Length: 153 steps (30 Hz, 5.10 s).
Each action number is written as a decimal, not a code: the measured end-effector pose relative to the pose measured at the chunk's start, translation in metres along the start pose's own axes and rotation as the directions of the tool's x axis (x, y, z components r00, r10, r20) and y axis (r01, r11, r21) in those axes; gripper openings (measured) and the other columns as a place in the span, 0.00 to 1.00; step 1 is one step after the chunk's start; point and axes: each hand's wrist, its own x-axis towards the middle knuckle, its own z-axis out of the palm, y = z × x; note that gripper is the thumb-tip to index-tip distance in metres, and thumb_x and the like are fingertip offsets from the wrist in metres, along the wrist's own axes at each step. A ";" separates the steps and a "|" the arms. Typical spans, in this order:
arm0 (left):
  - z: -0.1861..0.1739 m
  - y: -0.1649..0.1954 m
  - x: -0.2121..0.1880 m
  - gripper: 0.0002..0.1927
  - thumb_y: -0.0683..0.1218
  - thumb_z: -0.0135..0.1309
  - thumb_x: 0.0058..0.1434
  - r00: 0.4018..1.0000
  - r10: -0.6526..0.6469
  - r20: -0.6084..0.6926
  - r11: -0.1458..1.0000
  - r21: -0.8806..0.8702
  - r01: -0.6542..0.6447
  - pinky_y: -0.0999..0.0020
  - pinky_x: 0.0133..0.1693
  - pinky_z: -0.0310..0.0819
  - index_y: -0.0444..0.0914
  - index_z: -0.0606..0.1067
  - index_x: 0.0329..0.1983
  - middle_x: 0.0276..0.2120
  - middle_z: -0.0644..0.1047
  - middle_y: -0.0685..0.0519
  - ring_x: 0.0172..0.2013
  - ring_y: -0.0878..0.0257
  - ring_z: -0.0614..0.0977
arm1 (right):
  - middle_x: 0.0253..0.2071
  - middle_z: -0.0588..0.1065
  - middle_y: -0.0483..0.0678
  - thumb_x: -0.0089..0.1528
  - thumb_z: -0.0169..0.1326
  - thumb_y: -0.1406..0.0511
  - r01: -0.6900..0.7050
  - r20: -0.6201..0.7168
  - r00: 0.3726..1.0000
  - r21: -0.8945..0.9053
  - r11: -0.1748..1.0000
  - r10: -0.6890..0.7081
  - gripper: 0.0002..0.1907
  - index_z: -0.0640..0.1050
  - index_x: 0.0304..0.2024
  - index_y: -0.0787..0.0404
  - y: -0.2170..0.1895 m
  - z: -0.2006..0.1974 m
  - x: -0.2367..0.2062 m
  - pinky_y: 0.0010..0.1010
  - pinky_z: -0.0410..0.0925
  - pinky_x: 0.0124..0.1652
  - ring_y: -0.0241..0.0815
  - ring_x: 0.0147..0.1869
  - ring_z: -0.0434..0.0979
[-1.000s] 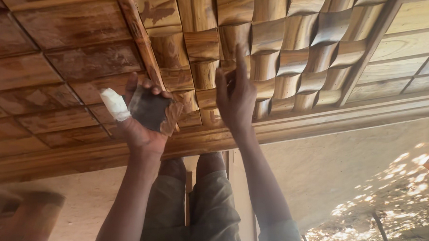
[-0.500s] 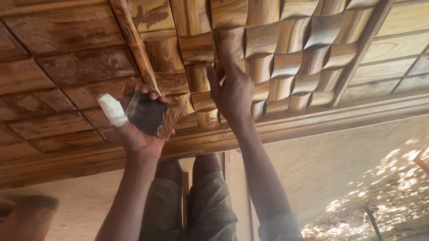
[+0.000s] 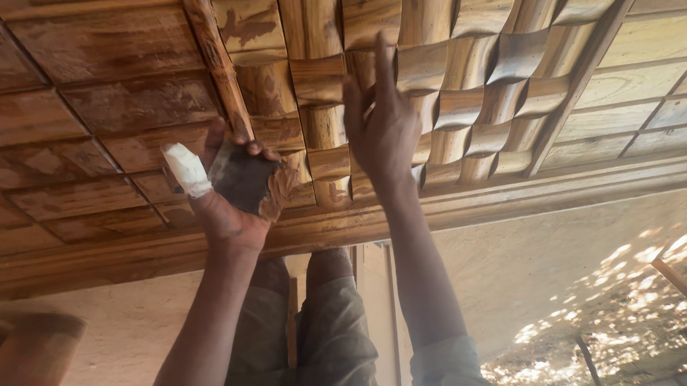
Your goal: The person sands a woven wooden ceiling panel, holding a sanding block in the left hand and rubbing it across the raised woven wood tiles, moving between different sections of the panel and occasionally pointing at spots before sanding them.
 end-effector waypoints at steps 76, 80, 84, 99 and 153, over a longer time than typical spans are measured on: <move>0.023 0.026 0.035 0.26 0.63 0.50 0.72 0.994 0.090 0.060 0.987 -0.135 -0.081 0.61 0.51 0.77 0.38 0.74 0.58 0.41 0.76 0.51 0.45 0.59 0.79 | 0.28 0.77 0.44 0.70 0.58 0.64 -0.033 0.301 0.951 0.319 0.947 -0.069 0.07 0.77 0.49 0.56 -0.094 -0.040 -0.026 0.25 0.66 0.20 0.29 0.20 0.72; 0.024 0.025 0.036 0.26 0.62 0.50 0.73 0.991 0.124 0.041 0.991 -0.055 -0.122 0.59 0.51 0.77 0.38 0.74 0.60 0.43 0.76 0.51 0.43 0.59 0.78 | 0.20 0.72 0.39 0.72 0.55 0.63 -0.106 0.148 0.986 0.207 0.973 0.077 0.29 0.63 0.72 0.65 -0.044 -0.027 0.026 0.22 0.60 0.17 0.28 0.18 0.67; 0.029 0.022 0.039 0.26 0.62 0.50 0.73 0.995 0.091 0.045 0.995 -0.035 -0.090 0.57 0.52 0.77 0.38 0.74 0.58 0.43 0.75 0.51 0.46 0.58 0.77 | 0.18 0.68 0.35 0.77 0.53 0.60 0.077 0.069 0.995 -0.004 0.997 -0.077 0.33 0.54 0.76 0.66 -0.005 -0.008 0.064 0.23 0.55 0.18 0.27 0.17 0.62; 0.027 0.025 0.045 0.27 0.63 0.49 0.72 0.997 0.077 -0.018 0.995 -0.057 -0.078 0.55 0.53 0.76 0.39 0.73 0.61 0.43 0.74 0.50 0.46 0.57 0.77 | 0.24 0.77 0.39 0.75 0.56 0.65 0.081 0.071 0.994 0.015 0.997 -0.082 0.20 0.69 0.68 0.57 -0.002 -0.015 0.080 0.20 0.61 0.18 0.27 0.21 0.73; 0.018 0.037 0.045 0.29 0.64 0.50 0.71 0.998 0.050 -0.029 0.991 -0.124 -0.053 0.52 0.57 0.76 0.39 0.73 0.63 0.45 0.75 0.51 0.48 0.57 0.77 | 0.21 0.73 0.38 0.77 0.58 0.57 0.213 -0.033 0.974 -0.208 0.955 -0.225 0.26 0.66 0.70 0.62 -0.004 -0.019 0.155 0.24 0.61 0.20 0.29 0.20 0.72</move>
